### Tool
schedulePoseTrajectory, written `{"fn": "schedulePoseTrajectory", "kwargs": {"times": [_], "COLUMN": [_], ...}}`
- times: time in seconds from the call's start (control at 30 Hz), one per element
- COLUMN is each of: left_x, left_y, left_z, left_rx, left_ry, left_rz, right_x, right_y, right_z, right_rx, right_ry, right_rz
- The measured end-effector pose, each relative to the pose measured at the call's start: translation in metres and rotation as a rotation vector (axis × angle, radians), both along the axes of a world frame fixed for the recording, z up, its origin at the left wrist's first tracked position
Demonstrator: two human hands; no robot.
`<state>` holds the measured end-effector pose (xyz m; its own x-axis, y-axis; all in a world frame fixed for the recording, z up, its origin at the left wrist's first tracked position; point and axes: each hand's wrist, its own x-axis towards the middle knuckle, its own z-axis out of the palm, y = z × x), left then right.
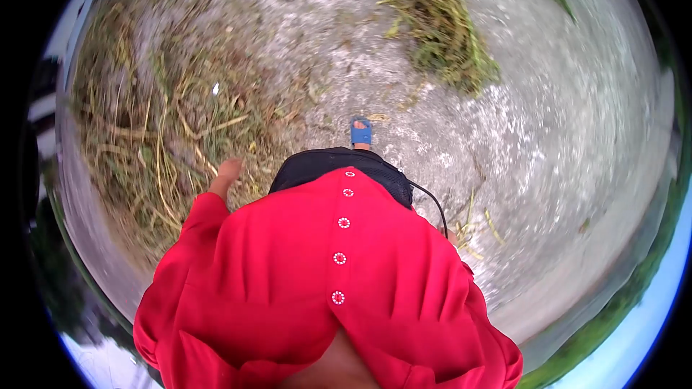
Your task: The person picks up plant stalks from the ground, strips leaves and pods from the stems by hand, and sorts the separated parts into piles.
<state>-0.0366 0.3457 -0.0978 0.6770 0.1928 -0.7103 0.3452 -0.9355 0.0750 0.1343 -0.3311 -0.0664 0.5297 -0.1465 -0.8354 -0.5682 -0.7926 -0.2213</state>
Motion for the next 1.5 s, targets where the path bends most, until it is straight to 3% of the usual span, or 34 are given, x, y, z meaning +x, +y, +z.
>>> {"fn": "schedulePoseTrajectory", "kwargs": {"times": [0.07,0.13,0.23,0.3,0.37,0.47,0.5,0.53,0.57,0.7,0.8,0.83,0.87,0.9,0.97,1.03,1.1,1.23,1.27,1.37,1.4,1.43,1.5], "left_x": [-0.08,-0.154,-0.231,-0.264,-0.249,-0.24,-0.235,-0.261,-0.271,-0.282,-0.342,-0.365,-0.381,-0.396,-0.436,-0.438,-0.46,-0.451,-0.436,-0.451,-0.445,-0.439,-0.41], "left_y": [0.005,-0.002,-0.038,-0.065,-0.092,-0.106,-0.103,-0.098,-0.093,-0.076,-0.068,-0.064,-0.068,-0.079,-0.102,-0.128,-0.168,-0.233,-0.241,-0.322,-0.341,-0.353,-0.35], "left_z": [-0.005,-0.036,-0.068,-0.066,-0.01,0.032,0.05,0.02,0.016,0.047,0.023,0.02,0.021,0.024,0.006,0.035,0.014,0.03,0.042,0.015,0.021,0.029,0.05], "left_rx": [0.074,-0.021,-0.229,-0.444,-0.724,-0.423,-0.457,-0.49,-0.501,-0.514,-0.519,-0.432,-0.4,-0.372,-0.375,-0.383,-0.454,-0.416,-0.375,-0.498,-0.397,-0.47,-0.474], "left_ry": [0.035,0.042,-0.042,-0.025,0.102,0.113,0.059,-0.013,-0.053,-0.272,-0.497,-0.382,-0.47,-0.553,-0.583,-0.531,-0.432,-0.299,-0.275,-0.332,-0.23,-0.2,-0.008], "left_rz": [0.296,0.607,0.691,1.025,1.752,1.616,1.63,1.366,1.387,1.764,1.818,1.768,1.827,1.885,2.05,2.205,2.363,2.28,2.349,2.674,2.554,2.648,2.304], "right_x": [0.001,0.001,-0.004,-0.01,-0.016,-0.027,-0.029,-0.03,-0.028,-0.001,0.068,0.087,0.081,0.093,0.125,0.11,0.092,0.054,0.038,-0.017,-0.029,-0.041,-0.071], "right_y": [0.002,0.006,0.012,0.016,0.018,0.025,0.028,0.032,0.036,0.079,0.171,0.233,0.298,0.347,0.412,0.494,0.553,0.655,0.682,0.758,0.776,0.796,0.849], "right_z": [0.006,0.014,0.024,0.03,0.033,0.037,0.037,0.036,0.033,0.018,-0.014,-0.018,0.012,0.02,-0.018,0.015,0.016,-0.046,-0.062,-0.094,-0.129,-0.168,-0.201], "right_rx": [-0.006,-0.014,-0.034,-0.049,-0.061,-0.081,-0.087,-0.094,-0.098,-0.086,0.11,0.113,0.258,0.224,0.32,0.169,0.139,0.107,0.093,0.135,0.148,0.153,0.241], "right_ry": [0.017,0.031,0.044,0.048,0.057,0.075,0.077,0.083,0.084,0.043,-0.3,-0.172,-0.17,-0.254,-0.38,-0.355,-0.445,-0.25,-0.207,-0.111,-0.073,-0.024,0.05], "right_rz": [0.035,0.065,0.104,0.133,0.167,0.23,0.263,0.302,0.351,0.688,1.129,1.063,0.777,0.977,1.214,1.466,1.691,1.934,1.998,2.121,2.128,2.125,2.411]}}
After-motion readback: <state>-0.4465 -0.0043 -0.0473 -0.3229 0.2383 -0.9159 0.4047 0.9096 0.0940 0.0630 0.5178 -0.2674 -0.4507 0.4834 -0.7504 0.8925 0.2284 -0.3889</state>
